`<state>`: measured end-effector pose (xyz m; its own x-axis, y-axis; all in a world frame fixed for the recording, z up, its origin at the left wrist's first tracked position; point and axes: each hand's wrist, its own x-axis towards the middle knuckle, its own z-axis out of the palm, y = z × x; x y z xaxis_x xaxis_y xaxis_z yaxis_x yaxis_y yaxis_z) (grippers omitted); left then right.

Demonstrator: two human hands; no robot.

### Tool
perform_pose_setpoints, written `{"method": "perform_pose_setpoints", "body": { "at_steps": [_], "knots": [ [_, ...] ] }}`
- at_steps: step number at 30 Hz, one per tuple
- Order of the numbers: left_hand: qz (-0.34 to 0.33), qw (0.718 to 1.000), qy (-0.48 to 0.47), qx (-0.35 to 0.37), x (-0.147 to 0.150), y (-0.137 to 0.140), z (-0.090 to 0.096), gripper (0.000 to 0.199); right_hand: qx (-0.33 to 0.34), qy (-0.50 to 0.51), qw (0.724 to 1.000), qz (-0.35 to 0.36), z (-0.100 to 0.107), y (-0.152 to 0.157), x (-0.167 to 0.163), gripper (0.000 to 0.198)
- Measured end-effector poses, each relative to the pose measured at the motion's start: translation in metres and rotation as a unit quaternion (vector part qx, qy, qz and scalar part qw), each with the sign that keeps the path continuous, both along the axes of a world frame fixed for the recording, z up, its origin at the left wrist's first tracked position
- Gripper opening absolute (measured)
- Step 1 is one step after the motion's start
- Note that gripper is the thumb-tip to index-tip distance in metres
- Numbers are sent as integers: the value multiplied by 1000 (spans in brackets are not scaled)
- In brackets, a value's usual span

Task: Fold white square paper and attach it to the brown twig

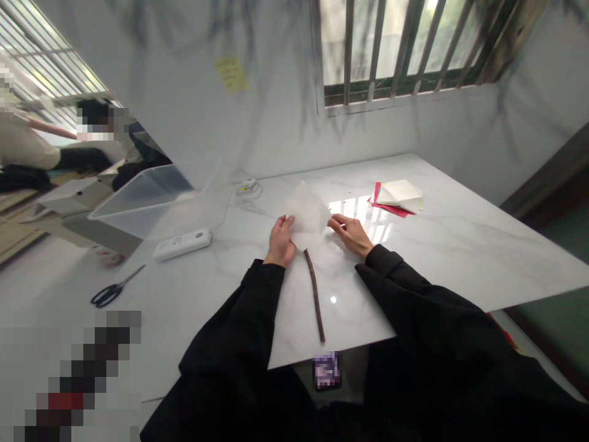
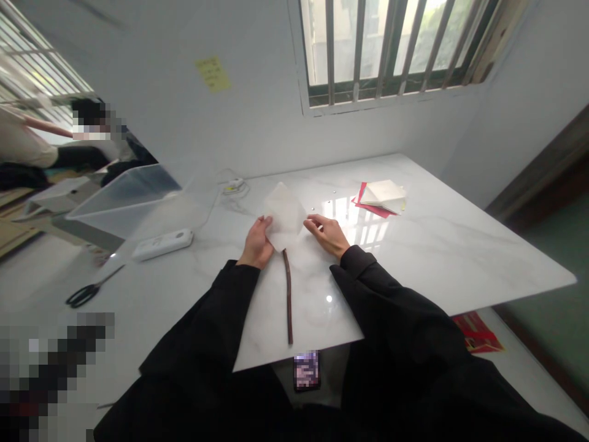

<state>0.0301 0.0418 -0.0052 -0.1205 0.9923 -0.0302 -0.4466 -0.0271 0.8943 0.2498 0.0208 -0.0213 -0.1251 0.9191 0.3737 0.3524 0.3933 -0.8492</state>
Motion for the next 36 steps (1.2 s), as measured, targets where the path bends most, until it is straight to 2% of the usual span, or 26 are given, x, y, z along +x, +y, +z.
{"method": "perform_pose_setpoints", "body": {
  "at_steps": [4, 9, 13, 17, 19, 21, 24, 26, 29, 36],
  "knots": [
    [-21, 999, 48, 16, 4, -7, -13, 57, -6, 10, 1000, -3, -1, 0, 0, 57],
    [-27, 995, 92, 36, 6, -9, -14, 65, -15, 12, 994, -110, -10, 13, -2, 35],
    [-29, 989, 133, 55, 8, -11, -16, 62, -58, 99, 983, -145, -13, 26, -7, 39],
    [-26, 987, 148, 64, 8, -12, -16, 60, -36, 129, 977, -165, -10, 29, -17, 41],
    [-19, 986, 154, 61, 7, -12, -17, 59, -42, 132, 983, -124, -5, 26, -20, 47],
    [-15, 987, 153, 57, 6, -12, -17, 58, -79, 167, 982, -34, 1, 21, -22, 55],
    [-19, 989, 137, 47, 4, -13, -17, 62, -153, 267, 950, 61, 8, 16, -22, 64],
    [-26, 991, 128, 41, 3, -13, -18, 64, -181, 307, 932, 60, 7, 16, -22, 59],
    [-35, 991, 122, 42, 2, -14, -17, 66, -195, 306, 931, 46, 0, 18, -21, 60],
    [-65, 989, 125, 42, 3, -17, -13, 65, -203, 250, 937, 133, -5, 16, -21, 49]
  ]
}}
